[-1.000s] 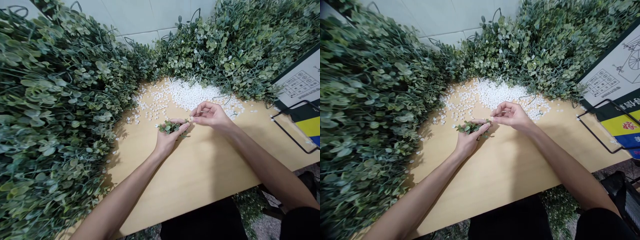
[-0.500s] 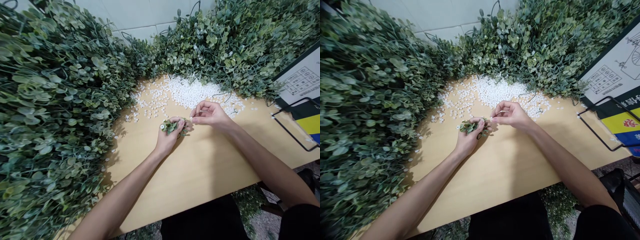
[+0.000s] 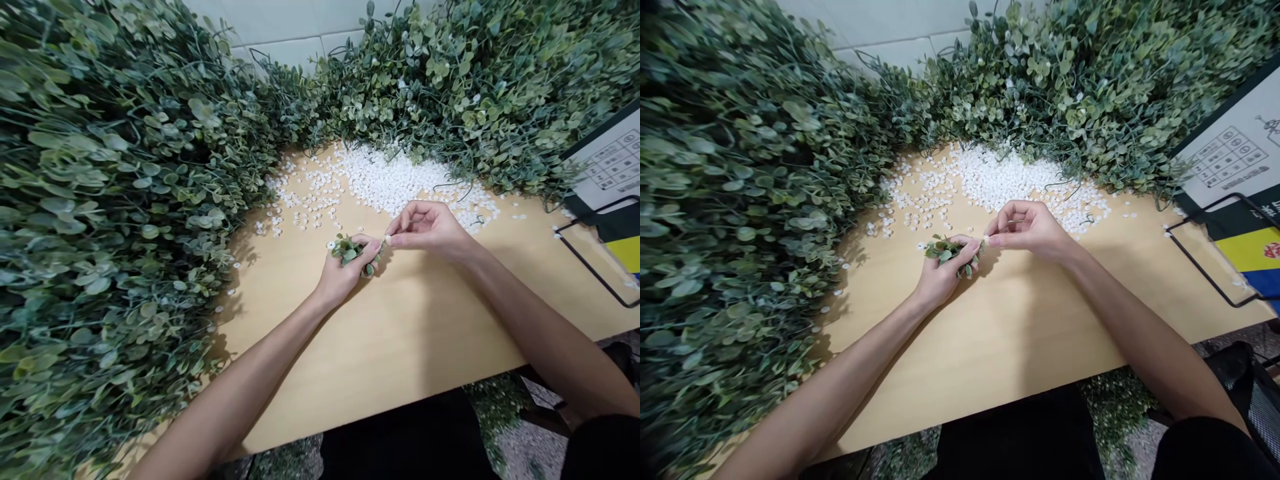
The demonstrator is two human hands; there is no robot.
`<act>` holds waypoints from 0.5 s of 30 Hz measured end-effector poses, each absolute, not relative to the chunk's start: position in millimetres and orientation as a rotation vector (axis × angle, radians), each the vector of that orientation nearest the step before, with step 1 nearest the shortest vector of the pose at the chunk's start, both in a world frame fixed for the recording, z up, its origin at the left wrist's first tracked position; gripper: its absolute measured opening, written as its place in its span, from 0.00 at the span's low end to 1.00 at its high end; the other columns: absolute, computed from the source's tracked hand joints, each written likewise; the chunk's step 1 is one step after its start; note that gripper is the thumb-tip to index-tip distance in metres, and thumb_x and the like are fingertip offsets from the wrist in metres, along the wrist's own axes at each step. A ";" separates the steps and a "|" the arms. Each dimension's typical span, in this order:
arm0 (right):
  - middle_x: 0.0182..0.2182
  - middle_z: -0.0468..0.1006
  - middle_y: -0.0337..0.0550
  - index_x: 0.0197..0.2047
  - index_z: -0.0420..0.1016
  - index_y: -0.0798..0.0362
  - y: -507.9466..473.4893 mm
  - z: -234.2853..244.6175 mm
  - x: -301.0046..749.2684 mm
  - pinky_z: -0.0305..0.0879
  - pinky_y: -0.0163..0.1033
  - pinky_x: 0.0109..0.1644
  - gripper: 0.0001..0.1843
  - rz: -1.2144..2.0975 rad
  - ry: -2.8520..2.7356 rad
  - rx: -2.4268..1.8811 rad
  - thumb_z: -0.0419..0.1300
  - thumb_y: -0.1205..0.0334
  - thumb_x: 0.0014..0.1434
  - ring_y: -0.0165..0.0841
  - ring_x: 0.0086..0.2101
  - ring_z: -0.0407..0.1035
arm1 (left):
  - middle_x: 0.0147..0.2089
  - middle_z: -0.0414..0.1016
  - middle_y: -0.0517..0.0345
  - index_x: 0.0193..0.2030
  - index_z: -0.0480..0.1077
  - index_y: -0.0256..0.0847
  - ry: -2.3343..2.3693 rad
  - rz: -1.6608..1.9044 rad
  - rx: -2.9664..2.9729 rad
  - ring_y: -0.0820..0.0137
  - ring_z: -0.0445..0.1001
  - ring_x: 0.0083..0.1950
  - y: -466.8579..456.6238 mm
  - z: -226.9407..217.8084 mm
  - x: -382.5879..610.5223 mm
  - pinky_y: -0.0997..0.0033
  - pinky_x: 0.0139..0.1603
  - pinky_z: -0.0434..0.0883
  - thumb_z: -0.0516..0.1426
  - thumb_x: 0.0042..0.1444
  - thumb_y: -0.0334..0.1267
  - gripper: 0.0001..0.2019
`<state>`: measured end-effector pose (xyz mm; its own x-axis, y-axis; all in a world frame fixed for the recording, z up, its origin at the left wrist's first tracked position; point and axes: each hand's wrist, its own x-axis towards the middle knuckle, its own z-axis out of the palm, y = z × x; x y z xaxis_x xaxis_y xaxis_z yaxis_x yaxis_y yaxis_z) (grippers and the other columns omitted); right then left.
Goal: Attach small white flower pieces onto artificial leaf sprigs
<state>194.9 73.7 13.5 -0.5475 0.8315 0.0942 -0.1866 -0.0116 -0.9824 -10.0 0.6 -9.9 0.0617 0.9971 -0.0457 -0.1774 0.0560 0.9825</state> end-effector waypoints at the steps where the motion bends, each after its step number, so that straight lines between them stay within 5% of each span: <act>1: 0.37 0.85 0.46 0.32 0.74 0.53 73.5 13.8 194.8 0.78 0.42 0.43 0.23 1.672 -1.494 -0.700 0.82 0.55 0.43 0.35 0.37 0.79 | 0.26 0.75 0.58 0.33 0.78 0.40 1.058 1.213 1.065 0.71 0.72 0.26 0.6 -10.0 -9.8 0.72 0.25 0.68 0.69 0.56 0.52 0.16; 15: 0.38 0.85 0.44 0.32 0.75 0.53 73.7 14.2 194.7 0.77 0.37 0.43 0.21 1.703 -1.487 -0.688 0.82 0.60 0.44 0.32 0.36 0.78 | 0.25 0.74 0.59 0.34 0.77 0.38 1.075 1.182 1.098 0.74 0.70 0.26 -0.8 -7.1 -10.5 0.75 0.26 0.68 0.68 0.58 0.52 0.17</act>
<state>194.7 73.7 14.2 -0.5671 0.8195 0.0823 -0.1924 -0.0346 -0.9807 -10.5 -0.8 -7.1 0.0759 0.9960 -0.0478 -0.1418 0.0582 0.9882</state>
